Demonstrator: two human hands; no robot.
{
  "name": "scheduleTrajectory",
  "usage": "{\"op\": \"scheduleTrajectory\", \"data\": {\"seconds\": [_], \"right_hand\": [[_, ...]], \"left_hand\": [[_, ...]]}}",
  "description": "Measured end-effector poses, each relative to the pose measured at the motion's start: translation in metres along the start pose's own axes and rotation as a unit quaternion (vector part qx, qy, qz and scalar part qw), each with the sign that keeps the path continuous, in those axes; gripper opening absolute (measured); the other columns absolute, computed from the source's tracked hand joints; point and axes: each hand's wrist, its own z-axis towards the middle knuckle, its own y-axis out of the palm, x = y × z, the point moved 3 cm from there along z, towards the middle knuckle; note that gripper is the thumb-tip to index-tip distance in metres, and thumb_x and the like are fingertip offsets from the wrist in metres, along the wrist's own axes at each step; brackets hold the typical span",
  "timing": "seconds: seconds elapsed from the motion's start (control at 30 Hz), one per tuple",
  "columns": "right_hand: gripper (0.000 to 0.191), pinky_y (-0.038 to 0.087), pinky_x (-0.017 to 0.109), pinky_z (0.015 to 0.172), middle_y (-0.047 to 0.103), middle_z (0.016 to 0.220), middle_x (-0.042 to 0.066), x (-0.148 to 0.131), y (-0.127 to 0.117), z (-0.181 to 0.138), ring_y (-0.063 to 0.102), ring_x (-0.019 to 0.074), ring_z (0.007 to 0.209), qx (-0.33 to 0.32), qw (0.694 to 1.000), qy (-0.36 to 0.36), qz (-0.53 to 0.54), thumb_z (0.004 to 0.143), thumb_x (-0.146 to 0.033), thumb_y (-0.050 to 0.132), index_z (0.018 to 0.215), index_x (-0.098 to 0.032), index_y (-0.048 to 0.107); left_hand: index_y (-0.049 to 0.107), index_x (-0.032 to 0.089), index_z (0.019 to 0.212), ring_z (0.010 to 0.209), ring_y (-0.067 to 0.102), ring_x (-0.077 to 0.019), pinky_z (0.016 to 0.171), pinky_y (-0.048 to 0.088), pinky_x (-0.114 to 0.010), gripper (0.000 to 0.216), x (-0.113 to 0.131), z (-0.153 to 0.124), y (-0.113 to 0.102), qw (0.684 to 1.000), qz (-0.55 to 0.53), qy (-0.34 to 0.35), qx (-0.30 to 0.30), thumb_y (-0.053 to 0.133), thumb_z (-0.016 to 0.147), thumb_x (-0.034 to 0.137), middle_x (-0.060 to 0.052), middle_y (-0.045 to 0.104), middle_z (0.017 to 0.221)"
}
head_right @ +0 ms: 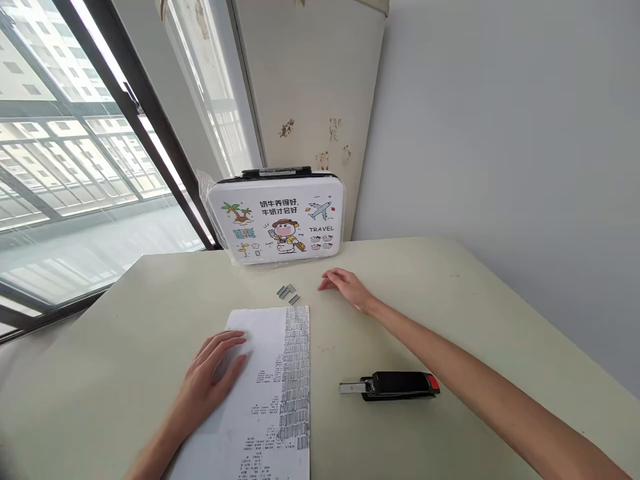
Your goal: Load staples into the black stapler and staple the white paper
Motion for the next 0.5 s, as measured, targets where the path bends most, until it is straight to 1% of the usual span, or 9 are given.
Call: {"op": "scheduleTrajectory", "data": {"seconds": [0.07,0.13,0.17,0.2,0.27,0.33,0.37,0.43,0.5], "right_hand": [[0.049,0.047,0.049,0.111,0.077,0.095,0.008,-0.002,-0.024,-0.037,0.073,0.0258,0.102,0.023,1.000,0.009,-0.008,0.089,-0.068,0.068,0.101,-0.021,0.067],[0.048,0.047,0.049,0.111,0.076,0.097,0.007,-0.004,-0.041,-0.077,0.072,0.0260,0.104,0.044,0.999,0.017,-0.016,0.091,-0.068,0.065,0.102,-0.021,0.067],[0.048,0.047,0.049,0.111,0.076,0.098,0.008,-0.005,-0.048,-0.097,0.072,0.0261,0.104,0.051,0.998,0.022,-0.021,0.093,-0.068,0.062,0.102,-0.021,0.068],[0.048,0.047,0.049,0.111,0.076,0.099,0.008,-0.007,-0.054,-0.117,0.072,0.0266,0.105,0.054,0.998,0.027,-0.029,0.095,-0.068,0.059,0.102,-0.021,0.068],[0.052,0.046,0.049,0.112,0.077,0.102,0.011,-0.012,-0.063,-0.155,0.071,0.0285,0.108,0.042,0.996,0.040,-0.074,0.098,-0.070,0.051,0.103,-0.022,0.071],[0.060,0.049,0.049,0.107,0.077,0.108,0.012,-0.019,-0.068,-0.189,0.070,0.0311,0.112,0.021,0.989,0.051,-0.140,0.096,-0.077,0.046,0.107,-0.025,0.073],[0.063,0.053,0.048,0.102,0.077,0.110,0.012,-0.022,-0.068,-0.203,0.070,0.0322,0.112,0.010,0.984,0.055,-0.169,0.092,-0.080,0.046,0.109,-0.027,0.074],[0.062,0.058,0.045,0.091,0.076,0.112,0.009,-0.027,-0.065,-0.225,0.071,0.0333,0.107,0.005,0.975,0.058,-0.217,0.086,-0.083,0.053,0.110,-0.030,0.075],[0.054,0.059,0.042,0.083,0.076,0.110,0.007,-0.030,-0.059,-0.238,0.071,0.0319,0.101,0.021,0.965,0.060,-0.254,0.085,-0.078,0.060,0.110,-0.032,0.074]], "left_hand": [[0.066,0.028,0.120,0.121,0.065,-0.0256,0.087,0.061,-0.035,0.024,-0.003,0.000,-0.002,0.999,-0.012,-0.039,0.013,0.054,0.104,0.041,-0.006,0.069,0.129],[0.066,0.028,0.119,0.119,0.066,-0.0254,0.070,0.060,-0.029,0.026,-0.005,0.000,-0.002,0.997,-0.024,-0.073,0.010,0.053,0.104,0.044,-0.006,0.069,0.129],[0.067,0.027,0.119,0.118,0.066,-0.0254,0.065,0.059,-0.027,0.027,-0.006,0.000,-0.002,0.996,-0.028,-0.084,0.007,0.053,0.104,0.046,-0.006,0.069,0.129],[0.067,0.027,0.119,0.118,0.066,-0.0255,0.064,0.058,-0.027,0.029,-0.006,0.000,-0.001,0.995,-0.030,-0.091,0.005,0.053,0.104,0.047,-0.006,0.069,0.129],[0.067,0.027,0.119,0.118,0.066,-0.0255,0.067,0.058,-0.027,0.030,-0.008,0.000,0.000,0.995,-0.027,-0.093,0.002,0.053,0.104,0.049,-0.006,0.069,0.129],[0.067,0.027,0.119,0.116,0.066,-0.0254,0.068,0.058,-0.027,0.031,-0.010,0.000,0.001,0.995,-0.022,-0.094,-0.001,0.053,0.103,0.050,-0.006,0.070,0.127],[0.067,0.027,0.118,0.115,0.066,-0.0254,0.067,0.058,-0.027,0.031,-0.011,0.000,0.001,0.995,-0.021,-0.095,-0.003,0.053,0.103,0.050,-0.006,0.070,0.127],[0.068,0.026,0.117,0.113,0.067,-0.0254,0.066,0.057,-0.028,0.031,-0.011,0.001,0.000,0.996,-0.014,-0.090,-0.002,0.052,0.104,0.050,-0.006,0.071,0.124],[0.068,0.026,0.115,0.113,0.066,-0.0263,0.074,0.058,-0.032,0.029,-0.005,0.003,0.000,0.998,0.003,-0.062,0.008,0.051,0.104,0.047,-0.007,0.071,0.121]]}}
